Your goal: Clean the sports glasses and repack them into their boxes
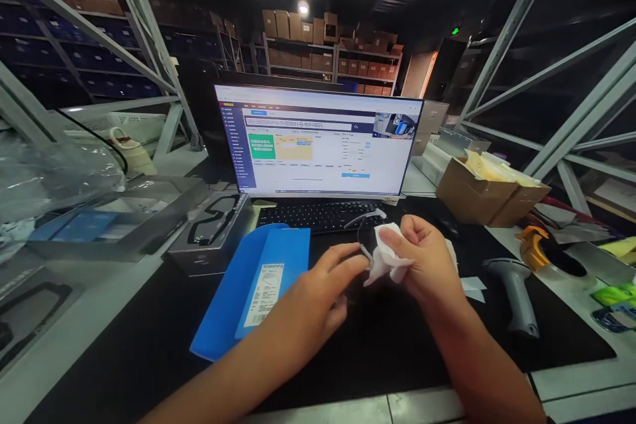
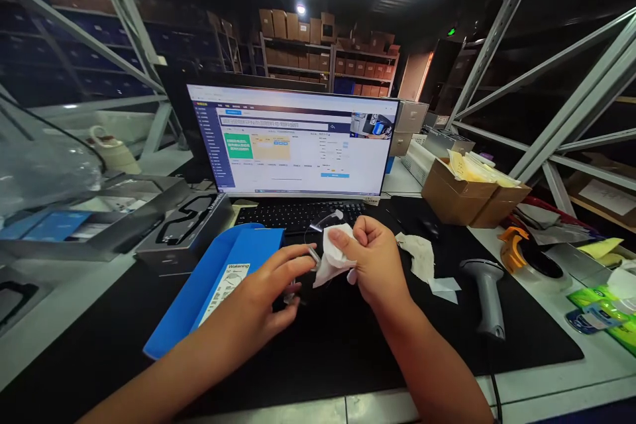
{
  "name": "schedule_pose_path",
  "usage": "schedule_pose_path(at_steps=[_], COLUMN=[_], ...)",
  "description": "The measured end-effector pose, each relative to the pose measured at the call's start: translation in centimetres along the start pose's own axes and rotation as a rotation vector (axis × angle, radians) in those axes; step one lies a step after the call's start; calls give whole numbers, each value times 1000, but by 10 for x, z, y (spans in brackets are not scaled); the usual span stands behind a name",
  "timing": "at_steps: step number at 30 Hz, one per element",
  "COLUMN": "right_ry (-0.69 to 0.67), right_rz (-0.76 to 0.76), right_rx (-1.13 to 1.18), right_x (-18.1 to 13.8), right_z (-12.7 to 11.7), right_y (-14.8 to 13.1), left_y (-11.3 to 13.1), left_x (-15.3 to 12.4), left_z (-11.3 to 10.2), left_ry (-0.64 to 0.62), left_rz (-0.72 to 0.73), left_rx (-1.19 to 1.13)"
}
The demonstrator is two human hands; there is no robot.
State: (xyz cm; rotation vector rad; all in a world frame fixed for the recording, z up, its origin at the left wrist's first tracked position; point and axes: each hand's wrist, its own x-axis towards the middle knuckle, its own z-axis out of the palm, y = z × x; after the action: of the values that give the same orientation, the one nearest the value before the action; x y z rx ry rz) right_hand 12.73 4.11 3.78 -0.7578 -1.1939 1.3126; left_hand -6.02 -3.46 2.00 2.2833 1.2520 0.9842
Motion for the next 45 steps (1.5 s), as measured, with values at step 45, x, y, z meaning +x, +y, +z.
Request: schedule_pose_path(at_steps=[45], right_ry=[-10], right_rz=[-204], right_rx=[341], right_x=[-44], right_z=[54], right_y=[46], left_y=[-2], left_x=[4], left_z=[2], left_ry=[586], left_rz=[332], left_rx=[485])
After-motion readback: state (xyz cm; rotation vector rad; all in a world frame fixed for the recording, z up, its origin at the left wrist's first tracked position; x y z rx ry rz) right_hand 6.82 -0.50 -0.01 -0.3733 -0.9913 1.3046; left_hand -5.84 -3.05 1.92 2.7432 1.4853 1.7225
